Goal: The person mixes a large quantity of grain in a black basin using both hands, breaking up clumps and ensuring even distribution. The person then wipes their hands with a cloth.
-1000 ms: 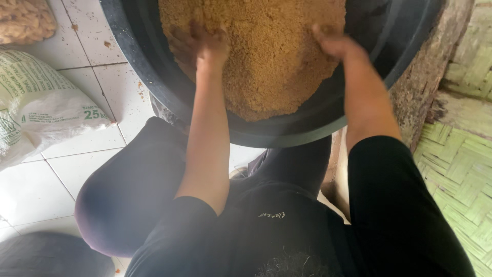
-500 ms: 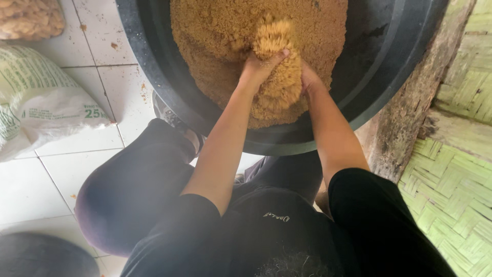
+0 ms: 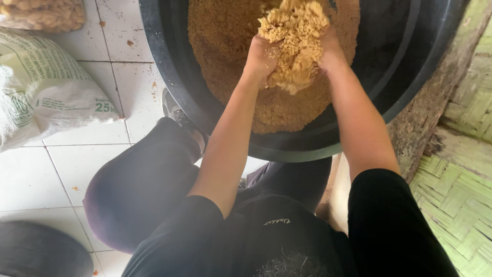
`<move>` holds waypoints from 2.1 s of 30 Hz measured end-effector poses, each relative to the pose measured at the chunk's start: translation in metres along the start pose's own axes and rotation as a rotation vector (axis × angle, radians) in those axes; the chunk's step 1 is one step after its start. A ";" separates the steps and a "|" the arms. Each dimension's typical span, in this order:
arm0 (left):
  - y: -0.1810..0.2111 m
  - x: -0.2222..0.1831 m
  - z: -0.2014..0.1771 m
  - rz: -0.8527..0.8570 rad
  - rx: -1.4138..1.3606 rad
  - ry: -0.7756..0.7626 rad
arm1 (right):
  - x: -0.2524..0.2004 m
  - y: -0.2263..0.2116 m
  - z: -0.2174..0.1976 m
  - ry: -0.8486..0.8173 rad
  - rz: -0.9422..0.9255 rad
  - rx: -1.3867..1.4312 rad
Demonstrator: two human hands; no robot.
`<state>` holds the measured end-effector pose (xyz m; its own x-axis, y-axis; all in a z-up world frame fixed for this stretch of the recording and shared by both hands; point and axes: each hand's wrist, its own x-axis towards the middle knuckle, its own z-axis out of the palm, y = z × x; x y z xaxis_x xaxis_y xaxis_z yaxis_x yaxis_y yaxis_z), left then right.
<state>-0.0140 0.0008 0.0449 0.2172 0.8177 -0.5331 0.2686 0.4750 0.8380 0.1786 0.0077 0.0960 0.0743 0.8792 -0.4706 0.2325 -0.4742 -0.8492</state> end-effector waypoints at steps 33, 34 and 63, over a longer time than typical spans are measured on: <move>-0.040 -0.021 -0.052 -0.421 -1.040 0.652 | 0.195 -0.051 0.127 -0.004 -0.375 -0.639; -0.039 -0.019 -0.058 -0.412 -1.064 0.663 | 0.196 -0.048 0.156 -0.027 -0.364 -0.719; -0.008 -0.007 -0.061 -0.252 -0.131 0.521 | 0.022 -0.013 0.008 -0.012 0.314 -0.676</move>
<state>-0.0748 0.0111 0.0492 -0.3363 0.7104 -0.6182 0.1265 0.6846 0.7179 0.1693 0.0327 0.0954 0.2258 0.7048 -0.6725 0.7484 -0.5675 -0.3434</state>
